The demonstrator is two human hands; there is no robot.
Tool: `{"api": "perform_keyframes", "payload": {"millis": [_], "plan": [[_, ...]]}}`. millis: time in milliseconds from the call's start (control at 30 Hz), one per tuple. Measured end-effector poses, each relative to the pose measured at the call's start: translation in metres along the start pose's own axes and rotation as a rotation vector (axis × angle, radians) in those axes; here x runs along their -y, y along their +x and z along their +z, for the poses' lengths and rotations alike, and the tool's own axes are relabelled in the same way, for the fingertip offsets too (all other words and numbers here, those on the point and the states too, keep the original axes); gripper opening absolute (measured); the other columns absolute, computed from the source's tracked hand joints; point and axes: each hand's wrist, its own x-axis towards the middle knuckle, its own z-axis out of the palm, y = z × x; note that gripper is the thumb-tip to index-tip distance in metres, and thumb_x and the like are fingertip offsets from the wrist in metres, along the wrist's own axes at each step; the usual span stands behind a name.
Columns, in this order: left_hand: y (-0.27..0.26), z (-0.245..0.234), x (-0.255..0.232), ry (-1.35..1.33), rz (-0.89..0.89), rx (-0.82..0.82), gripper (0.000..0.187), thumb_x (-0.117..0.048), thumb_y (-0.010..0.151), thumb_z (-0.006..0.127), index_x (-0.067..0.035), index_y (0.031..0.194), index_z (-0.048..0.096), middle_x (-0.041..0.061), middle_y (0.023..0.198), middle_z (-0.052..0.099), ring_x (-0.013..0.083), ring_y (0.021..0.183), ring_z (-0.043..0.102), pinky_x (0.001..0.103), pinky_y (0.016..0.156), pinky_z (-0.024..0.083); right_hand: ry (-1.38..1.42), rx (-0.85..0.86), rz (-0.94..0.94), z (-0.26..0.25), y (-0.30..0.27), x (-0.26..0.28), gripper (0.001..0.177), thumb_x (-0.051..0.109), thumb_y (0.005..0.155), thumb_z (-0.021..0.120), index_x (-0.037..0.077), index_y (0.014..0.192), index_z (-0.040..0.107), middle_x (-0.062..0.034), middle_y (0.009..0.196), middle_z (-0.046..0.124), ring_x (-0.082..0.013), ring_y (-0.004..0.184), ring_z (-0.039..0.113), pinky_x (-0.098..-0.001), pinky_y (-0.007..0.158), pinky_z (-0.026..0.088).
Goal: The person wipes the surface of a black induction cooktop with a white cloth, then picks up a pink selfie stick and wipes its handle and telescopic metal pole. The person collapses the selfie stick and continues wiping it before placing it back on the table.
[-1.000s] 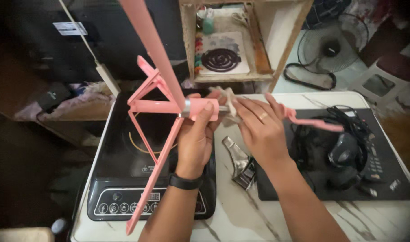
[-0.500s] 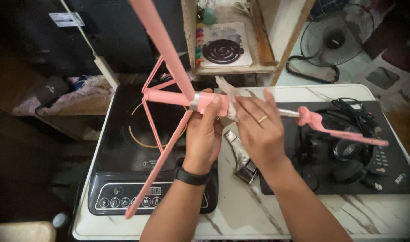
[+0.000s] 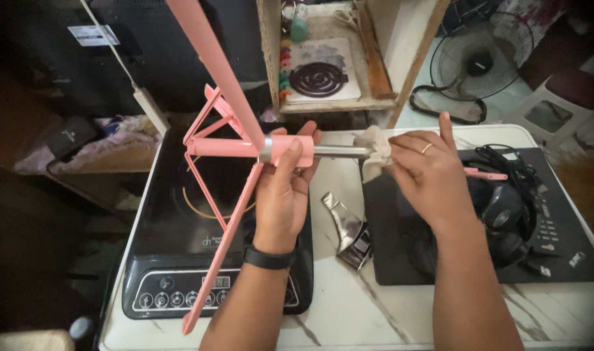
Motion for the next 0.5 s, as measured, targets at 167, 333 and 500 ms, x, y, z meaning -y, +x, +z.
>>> {"api": "perform_keyframes", "payload": {"millis": [167,333,500], "plan": [[-0.006,0.001,0.005,-0.033,-0.003,-0.012,0.041,-0.011,0.101,0.062,-0.01,0.136,0.042,0.025,0.143,0.057,0.0345,0.133,0.058,0.043,0.107,0.052,-0.033,-0.097,-0.101,0.022,0.004,0.036,0.025,0.003,0.086,0.074,0.002,0.111,0.071,-0.0139,0.126,0.07,-0.0358,0.121,0.064,-0.0562,0.124,0.036],[-0.009,0.001,0.01,-0.092,-0.066,0.027,0.039,-0.011,0.104,0.06,-0.007,0.138,0.043,0.029,0.142,0.058,0.035,0.131,0.06,0.043,0.105,0.054,0.032,-0.123,-0.131,0.026,-0.003,0.057,0.031,0.002,0.088,0.072,0.002,0.119,0.071,-0.0104,0.123,0.07,-0.0295,0.113,0.066,-0.0562,0.123,0.039],[-0.003,-0.003,0.0,-0.145,-0.06,0.01,0.032,-0.014,0.101,0.06,-0.008,0.13,0.049,0.027,0.137,0.061,0.0408,0.126,0.062,0.047,0.106,0.056,-0.079,-0.092,-0.069,0.017,-0.004,0.036,0.022,0.005,0.089,0.074,0.004,0.111,0.074,-0.0088,0.115,0.072,-0.0271,0.108,0.066,-0.0588,0.125,0.029]]}}
